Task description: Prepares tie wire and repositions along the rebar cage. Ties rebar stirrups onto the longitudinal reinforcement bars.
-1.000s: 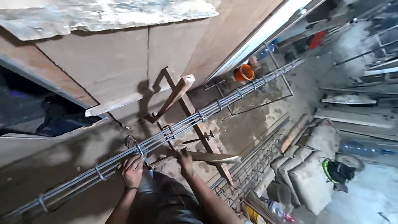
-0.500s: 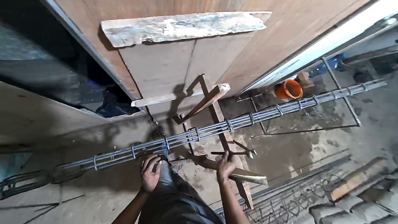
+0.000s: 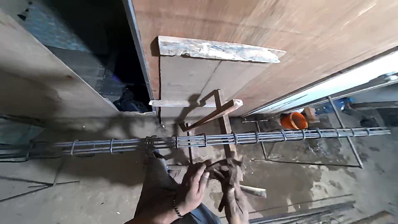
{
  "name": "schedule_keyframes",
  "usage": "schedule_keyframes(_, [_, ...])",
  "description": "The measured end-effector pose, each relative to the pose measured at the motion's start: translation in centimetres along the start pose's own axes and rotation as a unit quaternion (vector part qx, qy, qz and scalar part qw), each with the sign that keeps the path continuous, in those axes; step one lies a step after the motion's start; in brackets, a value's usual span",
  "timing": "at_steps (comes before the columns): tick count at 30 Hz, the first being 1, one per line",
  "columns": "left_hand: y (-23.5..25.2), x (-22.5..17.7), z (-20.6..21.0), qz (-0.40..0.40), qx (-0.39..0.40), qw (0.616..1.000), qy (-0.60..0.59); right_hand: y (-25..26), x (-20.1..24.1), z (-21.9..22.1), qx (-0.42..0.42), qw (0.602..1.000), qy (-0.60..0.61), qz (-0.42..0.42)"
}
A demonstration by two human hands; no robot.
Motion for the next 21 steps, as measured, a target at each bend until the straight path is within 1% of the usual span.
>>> schedule_keyframes(2, [-0.7,0.8,0.3,-0.093,0.002,0.995,-0.026,-0.3,-1.4,2.2,0.018,0.994,0.029,0.108])
schedule_keyframes(4, [-2.3,2.7,0.2,-0.172,0.017,0.985,-0.022,-1.1,-2.8,4.0,0.059,0.972,0.02,0.225])
schedule_keyframes(5, [-3.2,4.1,-0.1,-0.199,0.035,0.979,-0.013,-1.8,-3.7,4.7,0.064,0.953,0.028,0.294])
schedule_keyframes(7, [-4.4,7.2,-0.9,-0.246,0.119,0.962,-0.006,-3.2,-5.7,5.4,0.034,0.911,0.053,0.407])
schedule_keyframes(8, [-4.8,8.7,-1.7,-0.26,0.15,0.954,-0.008,-3.8,-6.5,5.6,0.027,0.896,0.047,0.441])
schedule_keyframes(9, [-5.1,10.3,-2.7,-0.268,0.151,0.951,-0.019,-4.0,-7.3,5.6,0.032,0.885,0.024,0.463])
schedule_keyframes(10, [-5.4,12.3,-3.9,-0.284,0.128,0.95,-0.027,-3.9,-8.1,5.7,0.053,0.877,-0.006,0.478])
schedule_keyframes(11, [-5.8,14.8,-5.1,-0.327,0.091,0.94,-0.029,-3.7,-8.7,5.7,0.077,0.867,-0.027,0.492])
schedule_keyframes(12, [-6.4,17.7,-6.2,-0.395,0.053,0.917,-0.024,-3.5,-9.1,5.8,0.096,0.857,-0.029,0.506])
schedule_keyframes(14, [-7.8,24.3,-7.5,-0.523,-0.004,0.852,-0.01,-3.1,-9.6,6.3,0.126,0.834,0.008,0.537])
schedule_keyframes(15, [-7.9,27.2,-7.8,-0.559,-0.027,0.829,-0.006,-3.0,-9.8,6.6,0.138,0.82,0.024,0.555])
schedule_keyframes(16, [-7.6,29.5,-7.9,-0.576,-0.047,0.816,-0.001,-3.0,-10.1,6.9,0.148,0.803,0.042,0.576])
schedule_keyframes(17, [-6.5,30.9,-8.0,-0.58,-0.06,0.812,0.019,-2.9,-10.2,7.3,0.157,0.785,0.063,0.595])
schedule_keyframes(18, [-5.2,31.7,-8.1,-0.574,-0.047,0.814,0.069,-2.7,-10.3,7.8,0.167,0.768,0.079,0.613])
schedule_keyframes(19, [-3.9,32.1,-8.1,-0.562,0.006,0.815,0.14,-2.5,-10.4,8.3,0.174,0.755,0.082,0.627])
schedule_keyframes(20, [-3.2,33.0,-7.7,-0.536,0.095,0.81,0.22,-2.2,-10.5,8.7,0.178,0.745,0.078,0.638])
schedule_keyframes(21, [-2.6,33.7,-7.1,-0.515,0.167,0.795,0.273,-1.9,-10.7,9.1,0.178,0.738,0.07,0.648])
Point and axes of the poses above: each hand's wrist, its own y-axis towards the middle knuckle, its own z-axis out of the palm, x = y × z, the point moved 8 cm from there along y, towards the middle knuckle, and after that the axes turned 13 degrees about -x, right-handed, at the moved point
